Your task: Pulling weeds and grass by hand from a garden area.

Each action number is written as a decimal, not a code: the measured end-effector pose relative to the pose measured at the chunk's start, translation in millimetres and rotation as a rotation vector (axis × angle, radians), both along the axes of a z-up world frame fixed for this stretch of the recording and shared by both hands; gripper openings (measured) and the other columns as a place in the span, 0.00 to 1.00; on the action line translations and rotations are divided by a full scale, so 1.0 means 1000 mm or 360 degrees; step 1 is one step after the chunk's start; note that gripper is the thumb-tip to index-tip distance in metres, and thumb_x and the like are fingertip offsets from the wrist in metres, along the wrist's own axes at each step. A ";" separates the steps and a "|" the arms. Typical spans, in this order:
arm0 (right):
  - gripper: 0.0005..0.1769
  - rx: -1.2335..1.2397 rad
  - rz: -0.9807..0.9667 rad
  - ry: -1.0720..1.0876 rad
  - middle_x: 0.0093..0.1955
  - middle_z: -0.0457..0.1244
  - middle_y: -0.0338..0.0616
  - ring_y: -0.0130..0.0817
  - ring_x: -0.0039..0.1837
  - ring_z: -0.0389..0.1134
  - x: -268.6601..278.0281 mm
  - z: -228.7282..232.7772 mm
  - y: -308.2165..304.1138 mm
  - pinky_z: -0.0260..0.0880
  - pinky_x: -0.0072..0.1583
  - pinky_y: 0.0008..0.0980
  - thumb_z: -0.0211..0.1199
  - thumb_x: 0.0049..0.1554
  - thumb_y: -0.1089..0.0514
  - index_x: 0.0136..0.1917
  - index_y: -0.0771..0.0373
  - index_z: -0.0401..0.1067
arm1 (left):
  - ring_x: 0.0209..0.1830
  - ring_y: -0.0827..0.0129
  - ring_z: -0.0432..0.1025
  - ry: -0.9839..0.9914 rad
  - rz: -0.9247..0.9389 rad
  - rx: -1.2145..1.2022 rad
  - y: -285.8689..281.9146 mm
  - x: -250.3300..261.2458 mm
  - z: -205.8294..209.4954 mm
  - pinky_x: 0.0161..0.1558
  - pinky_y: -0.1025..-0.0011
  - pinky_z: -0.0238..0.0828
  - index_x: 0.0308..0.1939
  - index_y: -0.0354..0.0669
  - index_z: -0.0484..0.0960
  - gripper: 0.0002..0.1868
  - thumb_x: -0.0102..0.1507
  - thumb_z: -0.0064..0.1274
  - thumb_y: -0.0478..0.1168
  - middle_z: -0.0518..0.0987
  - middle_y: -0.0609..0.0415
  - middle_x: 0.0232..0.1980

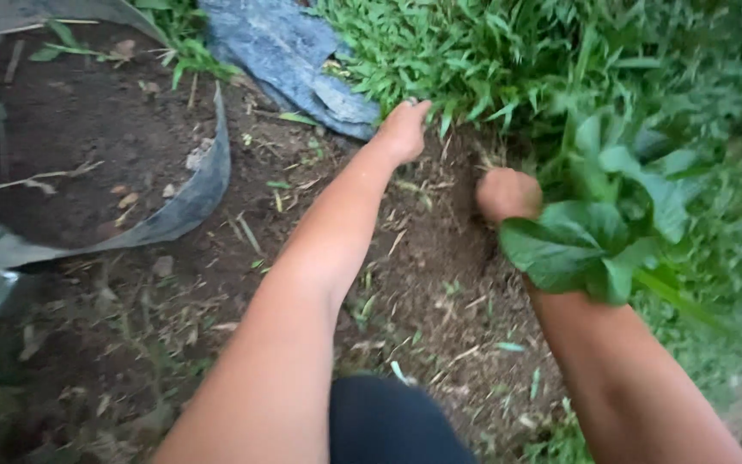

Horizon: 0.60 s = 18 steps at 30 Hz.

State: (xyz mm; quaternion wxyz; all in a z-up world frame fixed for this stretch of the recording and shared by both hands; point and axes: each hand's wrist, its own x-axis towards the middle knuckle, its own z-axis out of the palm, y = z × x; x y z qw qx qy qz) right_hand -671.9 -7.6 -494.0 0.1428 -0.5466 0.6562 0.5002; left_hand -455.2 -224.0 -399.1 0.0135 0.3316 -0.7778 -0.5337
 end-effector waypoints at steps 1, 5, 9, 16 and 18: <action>0.12 -0.0435 -0.0422 -0.0248 0.46 0.70 0.52 0.43 0.45 0.72 0.030 -0.003 0.001 0.77 0.47 0.46 0.59 0.58 0.54 0.43 0.63 0.78 | 0.73 0.48 0.61 0.0075 0.0017 -0.0188 0.003 0.006 -0.006 0.72 0.57 0.62 0.73 0.47 0.66 0.35 0.62 0.40 0.23 0.61 0.42 0.76; 0.11 -0.0398 -0.0346 -0.0451 0.44 0.70 0.49 0.40 0.43 0.74 0.185 0.103 -0.007 0.77 0.46 0.48 0.54 0.56 0.56 0.48 0.61 0.74 | 0.69 0.46 0.63 -0.0002 -0.0242 -0.0869 0.047 0.043 0.019 0.69 0.54 0.63 0.69 0.40 0.72 0.30 0.61 0.46 0.25 0.65 0.39 0.72; 0.15 -0.0738 -0.0618 -0.0811 0.45 0.70 0.54 0.48 0.45 0.74 0.248 0.174 0.023 0.75 0.49 0.51 0.50 0.65 0.53 0.51 0.63 0.74 | 0.67 0.46 0.64 0.0147 -0.0392 -0.1129 0.070 0.086 0.002 0.68 0.54 0.63 0.67 0.39 0.73 0.29 0.60 0.47 0.27 0.68 0.40 0.70; 0.20 -0.1026 -0.0508 -0.0553 0.52 0.68 0.56 0.52 0.52 0.70 0.137 0.192 0.008 0.71 0.54 0.53 0.53 0.65 0.47 0.61 0.64 0.70 | 0.68 0.52 0.66 0.0288 -0.0654 -0.1097 0.038 0.050 0.065 0.69 0.60 0.65 0.63 0.41 0.77 0.21 0.66 0.47 0.39 0.72 0.44 0.68; 0.20 -0.1170 -0.0335 -0.0377 0.56 0.67 0.57 0.52 0.57 0.69 0.077 0.193 -0.001 0.68 0.58 0.53 0.54 0.64 0.49 0.63 0.64 0.71 | 0.68 0.53 0.68 0.0250 -0.0711 -0.0960 0.028 0.030 0.098 0.69 0.63 0.66 0.63 0.42 0.78 0.21 0.68 0.45 0.44 0.72 0.45 0.69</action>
